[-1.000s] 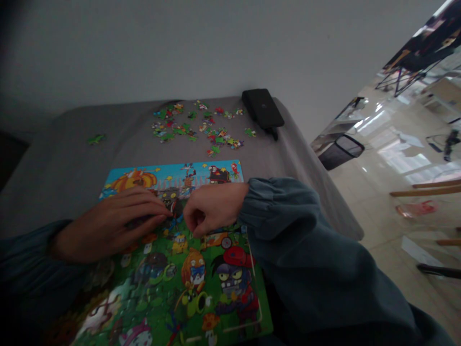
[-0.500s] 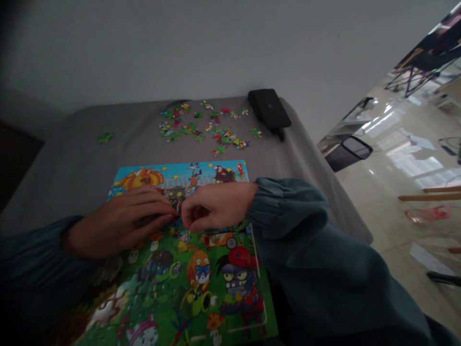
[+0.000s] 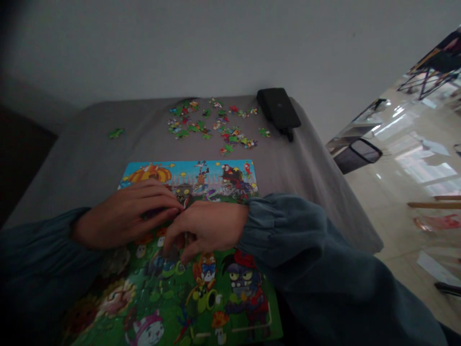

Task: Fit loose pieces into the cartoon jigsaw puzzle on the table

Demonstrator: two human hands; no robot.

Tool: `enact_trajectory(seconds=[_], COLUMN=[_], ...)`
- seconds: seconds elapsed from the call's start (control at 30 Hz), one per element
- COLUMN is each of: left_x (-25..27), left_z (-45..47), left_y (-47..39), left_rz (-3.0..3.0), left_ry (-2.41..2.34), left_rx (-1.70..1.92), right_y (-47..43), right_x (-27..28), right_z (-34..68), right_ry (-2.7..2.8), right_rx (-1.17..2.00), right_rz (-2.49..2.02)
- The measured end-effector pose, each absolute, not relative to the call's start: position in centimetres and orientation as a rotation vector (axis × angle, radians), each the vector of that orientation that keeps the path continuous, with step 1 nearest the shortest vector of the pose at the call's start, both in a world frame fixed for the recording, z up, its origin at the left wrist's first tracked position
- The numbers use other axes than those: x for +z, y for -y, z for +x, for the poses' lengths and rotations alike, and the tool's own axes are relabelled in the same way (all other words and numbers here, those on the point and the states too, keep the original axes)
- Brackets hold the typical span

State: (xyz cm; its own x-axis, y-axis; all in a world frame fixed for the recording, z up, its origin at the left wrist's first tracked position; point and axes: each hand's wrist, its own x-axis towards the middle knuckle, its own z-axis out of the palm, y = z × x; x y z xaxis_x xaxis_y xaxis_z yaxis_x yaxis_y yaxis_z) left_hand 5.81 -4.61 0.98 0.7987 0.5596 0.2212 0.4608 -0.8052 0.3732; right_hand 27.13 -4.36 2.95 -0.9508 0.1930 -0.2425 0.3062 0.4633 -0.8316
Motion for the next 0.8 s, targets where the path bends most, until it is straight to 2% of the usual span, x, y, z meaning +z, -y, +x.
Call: enact_trajectory(seconds=[0.43,0.63,0.73,0.8], left_x=[1.0,1.4,1.8,1.9], left_z=[5.7,5.8,5.9,6.0], left_y=[4.6,4.8,5.4,5.8], left_rz=[2.681,2.699,2.658,2.642], left_ry=[-0.750,-0.730,-0.652,-0.555], left_rx=[0.438,0.403,0.300,0.230], right_y=[4.6,3.8,2.3,0.7], right_x=[2.7,3.2,3.8,4.2], right_z=[27.0,28.1,29.6,31.1], right_ry=[-2.745,-2.953,-3.101,-3.179], right_rx=[-1.348,-1.375,-1.379,-1.299], right_rz=[0.464,0.463,0.633,0.969])
